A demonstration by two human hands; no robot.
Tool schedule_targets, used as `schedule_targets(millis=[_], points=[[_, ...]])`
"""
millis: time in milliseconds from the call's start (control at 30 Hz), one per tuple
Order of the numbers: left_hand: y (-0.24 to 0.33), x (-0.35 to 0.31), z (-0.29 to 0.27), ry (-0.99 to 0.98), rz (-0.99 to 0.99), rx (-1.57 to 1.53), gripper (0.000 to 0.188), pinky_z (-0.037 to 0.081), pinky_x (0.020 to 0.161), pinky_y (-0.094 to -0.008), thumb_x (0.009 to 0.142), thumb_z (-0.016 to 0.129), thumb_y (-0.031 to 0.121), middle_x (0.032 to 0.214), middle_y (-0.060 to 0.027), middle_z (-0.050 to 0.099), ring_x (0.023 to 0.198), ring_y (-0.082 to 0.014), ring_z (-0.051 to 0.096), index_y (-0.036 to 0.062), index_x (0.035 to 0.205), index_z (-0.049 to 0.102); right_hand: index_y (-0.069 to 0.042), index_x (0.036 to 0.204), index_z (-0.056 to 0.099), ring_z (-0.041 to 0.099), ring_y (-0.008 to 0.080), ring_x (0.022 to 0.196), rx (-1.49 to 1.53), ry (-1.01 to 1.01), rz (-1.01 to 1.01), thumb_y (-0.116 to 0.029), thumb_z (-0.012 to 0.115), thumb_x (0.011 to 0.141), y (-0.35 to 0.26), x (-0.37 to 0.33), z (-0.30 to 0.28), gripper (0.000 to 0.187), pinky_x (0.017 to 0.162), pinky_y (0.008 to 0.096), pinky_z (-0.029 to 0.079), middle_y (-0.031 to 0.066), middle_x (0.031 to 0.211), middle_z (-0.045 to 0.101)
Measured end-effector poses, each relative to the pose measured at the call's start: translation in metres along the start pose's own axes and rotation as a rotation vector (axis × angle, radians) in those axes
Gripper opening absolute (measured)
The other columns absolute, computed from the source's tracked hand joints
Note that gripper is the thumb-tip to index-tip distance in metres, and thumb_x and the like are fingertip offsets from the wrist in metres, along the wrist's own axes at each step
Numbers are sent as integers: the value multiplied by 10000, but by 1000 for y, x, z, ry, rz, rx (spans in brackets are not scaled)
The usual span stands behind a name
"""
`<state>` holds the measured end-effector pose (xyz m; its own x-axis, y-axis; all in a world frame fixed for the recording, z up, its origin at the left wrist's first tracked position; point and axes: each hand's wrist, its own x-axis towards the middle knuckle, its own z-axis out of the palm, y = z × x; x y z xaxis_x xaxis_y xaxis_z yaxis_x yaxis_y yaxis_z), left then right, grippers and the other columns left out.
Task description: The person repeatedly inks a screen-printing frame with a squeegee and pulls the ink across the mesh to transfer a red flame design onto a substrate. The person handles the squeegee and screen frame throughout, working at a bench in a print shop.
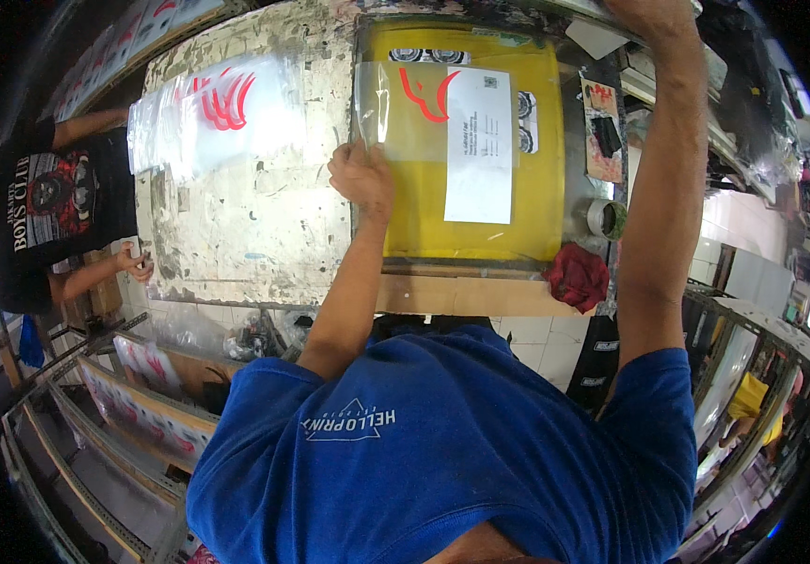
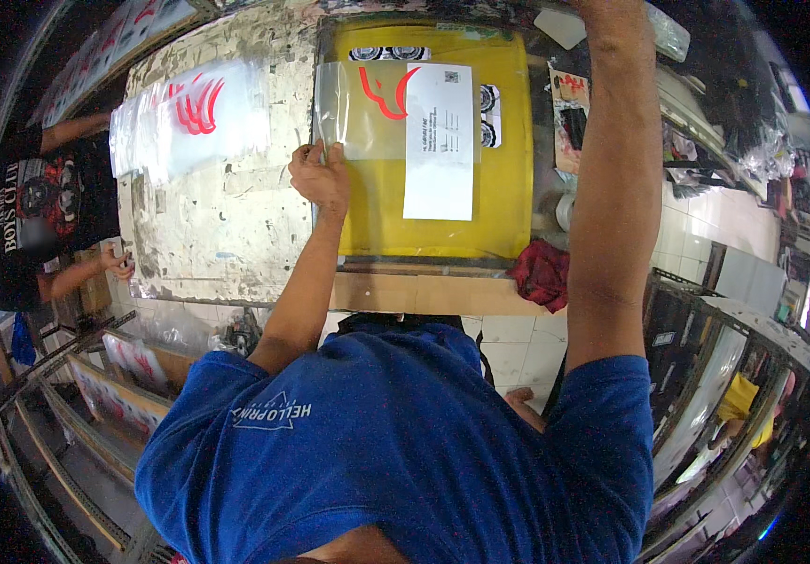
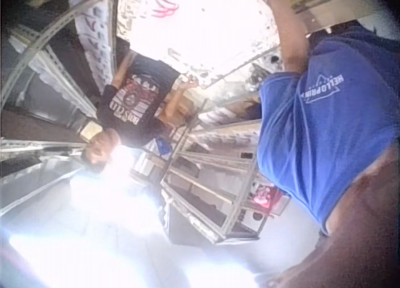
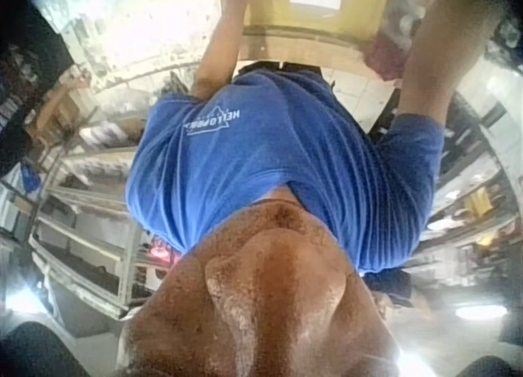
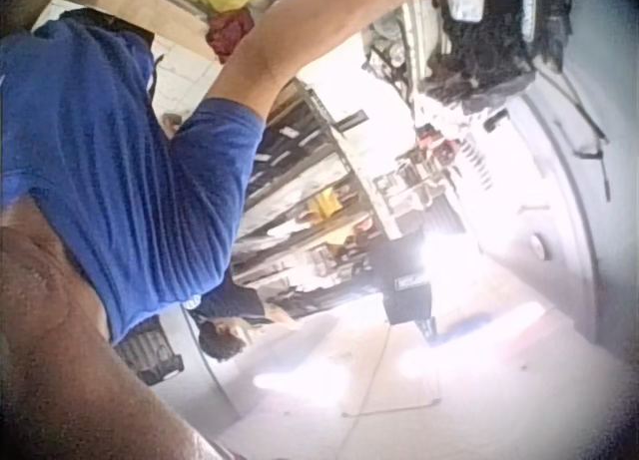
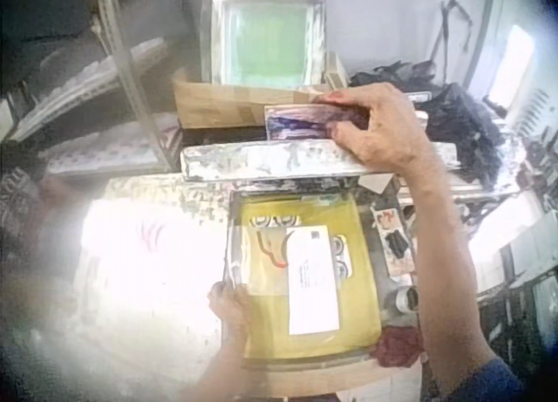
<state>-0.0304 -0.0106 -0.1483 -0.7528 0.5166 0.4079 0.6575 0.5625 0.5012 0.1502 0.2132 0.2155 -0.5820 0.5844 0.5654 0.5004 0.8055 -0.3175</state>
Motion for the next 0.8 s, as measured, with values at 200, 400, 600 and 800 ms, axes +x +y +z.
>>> schedule_targets(millis=[200, 400, 600, 800], points=[[22, 22, -19, -160, -428, -600, 270, 498, 649, -330, 859, 754, 193, 730, -128, 695, 676, -208, 637, -72, 906, 729, -57, 1103, 742, 699, 323, 916, -120, 46, -17, -261, 679, 726, 15, 5, 3, 433, 871, 390, 532, 201, 999, 735], [15, 46, -51, -37, -484, -736, 254, 485, 669, -307, 901, 708, 146, 744, -106, 689, 696, -153, 602, -108, 899, 710, -62, 1094, 745, 687, 344, 969, -122, 69, 21, -264, 685, 735, 13, 16, 5, 416, 892, 394, 525, 200, 1031, 730], [-98, 81, -87, 205, -471, -726, 196, 482, 668, -297, 918, 676, 100, 764, -79, 683, 694, -145, 591, -92, 893, 707, -71, 1085, 754, 668, 333, 1008, -100, 133, -62, -243, 687, 731, 22, 17, 8, 400, 928, 403, 506, 203, 1046, 725], [-215, 101, -155, 452, -527, 15, 258, 507, 763, -410, 923, 665, 164, 966, -190, 722, 826, -308, 665, -81, 986, 715, -85, 1090, 761, 639, 322, 1025, -159, 148, -10, -186, 693, 735, -16, 8, 6, 375, 942, 405, 493, 191, 1061, 713]])
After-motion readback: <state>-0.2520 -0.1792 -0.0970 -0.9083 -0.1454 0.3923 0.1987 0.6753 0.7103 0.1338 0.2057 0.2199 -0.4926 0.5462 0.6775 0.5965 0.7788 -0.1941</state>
